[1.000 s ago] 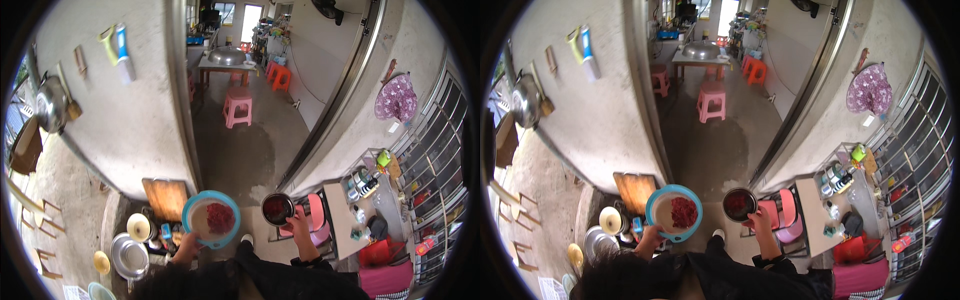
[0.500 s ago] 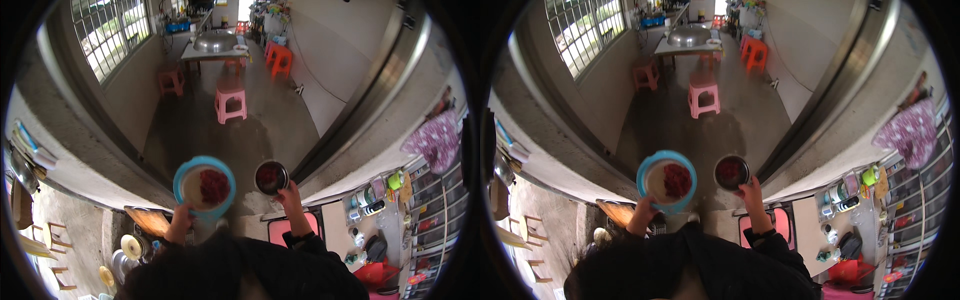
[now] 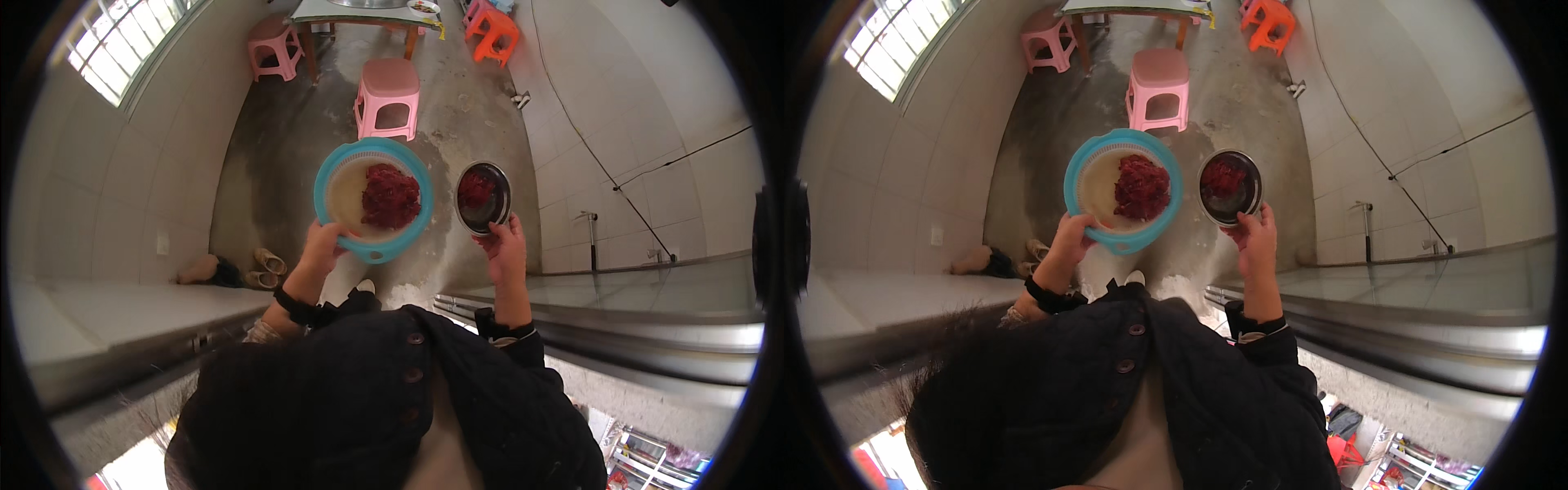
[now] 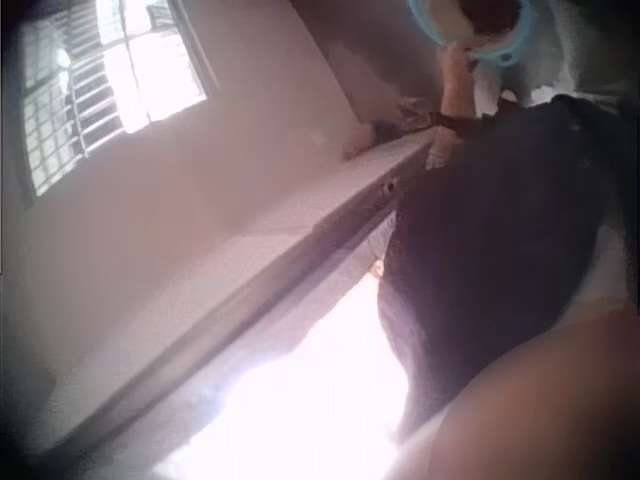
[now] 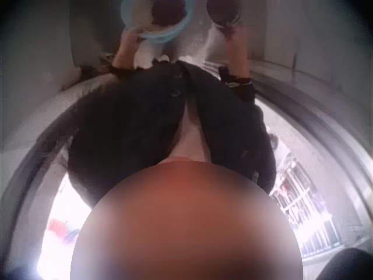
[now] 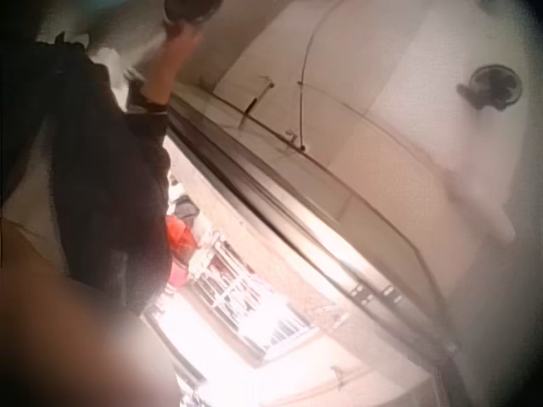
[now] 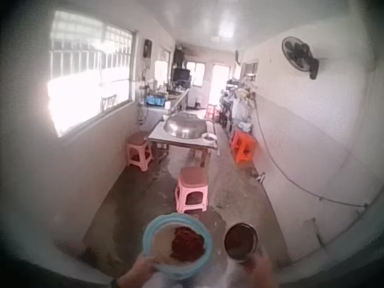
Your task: The person washes a colander, then sits on the floor to transfer sliced meat from a cutting board into the colander and a small bowl. They clean the cutting board with a sponge and knife, discard plastic bags, and move the meat containers to the kitchen counter.
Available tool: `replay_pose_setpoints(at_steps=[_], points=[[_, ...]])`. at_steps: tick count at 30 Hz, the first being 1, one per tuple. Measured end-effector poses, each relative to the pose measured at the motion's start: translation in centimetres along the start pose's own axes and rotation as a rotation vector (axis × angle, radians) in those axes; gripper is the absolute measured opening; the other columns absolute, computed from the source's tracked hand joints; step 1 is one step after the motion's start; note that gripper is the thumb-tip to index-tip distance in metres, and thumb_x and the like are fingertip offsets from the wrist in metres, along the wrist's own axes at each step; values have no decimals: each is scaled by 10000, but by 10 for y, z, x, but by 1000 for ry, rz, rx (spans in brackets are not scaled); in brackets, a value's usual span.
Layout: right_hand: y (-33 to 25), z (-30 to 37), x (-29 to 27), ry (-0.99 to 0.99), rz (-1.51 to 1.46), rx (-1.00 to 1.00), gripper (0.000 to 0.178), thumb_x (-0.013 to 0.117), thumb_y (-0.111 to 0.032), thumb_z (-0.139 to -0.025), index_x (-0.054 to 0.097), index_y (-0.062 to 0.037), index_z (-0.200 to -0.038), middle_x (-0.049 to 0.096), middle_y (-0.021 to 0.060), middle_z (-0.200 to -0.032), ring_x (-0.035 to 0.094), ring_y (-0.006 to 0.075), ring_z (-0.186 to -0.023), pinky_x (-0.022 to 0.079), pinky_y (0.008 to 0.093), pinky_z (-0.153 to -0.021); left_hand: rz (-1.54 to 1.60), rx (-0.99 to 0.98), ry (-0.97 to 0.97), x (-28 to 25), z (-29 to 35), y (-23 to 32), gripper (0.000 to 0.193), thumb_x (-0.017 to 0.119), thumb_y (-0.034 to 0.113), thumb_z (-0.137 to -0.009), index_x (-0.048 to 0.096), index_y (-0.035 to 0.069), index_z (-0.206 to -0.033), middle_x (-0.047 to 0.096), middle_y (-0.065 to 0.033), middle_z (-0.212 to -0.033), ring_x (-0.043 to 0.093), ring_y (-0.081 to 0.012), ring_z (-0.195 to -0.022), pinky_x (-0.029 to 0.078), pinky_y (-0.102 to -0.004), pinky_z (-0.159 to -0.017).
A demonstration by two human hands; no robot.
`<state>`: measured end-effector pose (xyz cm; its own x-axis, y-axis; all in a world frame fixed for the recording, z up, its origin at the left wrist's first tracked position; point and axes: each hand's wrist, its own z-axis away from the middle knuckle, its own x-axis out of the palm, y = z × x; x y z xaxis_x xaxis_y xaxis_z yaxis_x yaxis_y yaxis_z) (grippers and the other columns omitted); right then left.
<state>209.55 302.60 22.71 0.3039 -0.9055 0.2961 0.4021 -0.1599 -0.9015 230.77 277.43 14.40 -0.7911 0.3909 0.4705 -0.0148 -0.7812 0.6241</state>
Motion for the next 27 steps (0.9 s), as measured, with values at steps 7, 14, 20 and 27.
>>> replay_pose_setpoints(at_steps=[7, 14, 20, 27], points=[[-34, -139, -6, 46, -58, 31, 499, 536, -17, -874, 339, -13, -1331, 622, 99, -977, 665, 229, -785, 589, 394, -720, -119, -48, -27, 99, -116, 43, 465, 536, -40, -719, 477, 0, -1178, 621, -162, -1013, 672, -291, -819, 599, -445, -671], [-72, -291, -21, 103, -146, -5, 594, 544, -30, -883, 260, 6, -1404, 612, 114, -974, 664, 225, -766, 589, 397, -722, -246, -76, -66, 198, -248, 80, 460, 503, -32, -730, 476, 0, -1188, 618, -164, -1007, 673, -289, -743, 601, -471, -626], [-133, -400, -55, 66, -162, -19, 592, 530, -15, -882, 259, -4, -1408, 610, 111, -986, 661, 215, -789, 591, 389, -711, -287, -113, -87, 319, -318, 110, 442, 504, -35, -729, 499, -25, -1171, 626, -167, -947, 674, -314, -744, 604, -487, -643], [-172, -536, -84, 112, -165, -8, 402, 553, 0, -861, 426, -65, -1236, 624, 99, -998, 662, 202, -781, 593, 374, -687, -299, -160, -69, 412, -426, 122, 465, 515, -30, -732, 489, -33, -1196, 616, -170, -922, 674, -321, -731, 616, -490, -618]])
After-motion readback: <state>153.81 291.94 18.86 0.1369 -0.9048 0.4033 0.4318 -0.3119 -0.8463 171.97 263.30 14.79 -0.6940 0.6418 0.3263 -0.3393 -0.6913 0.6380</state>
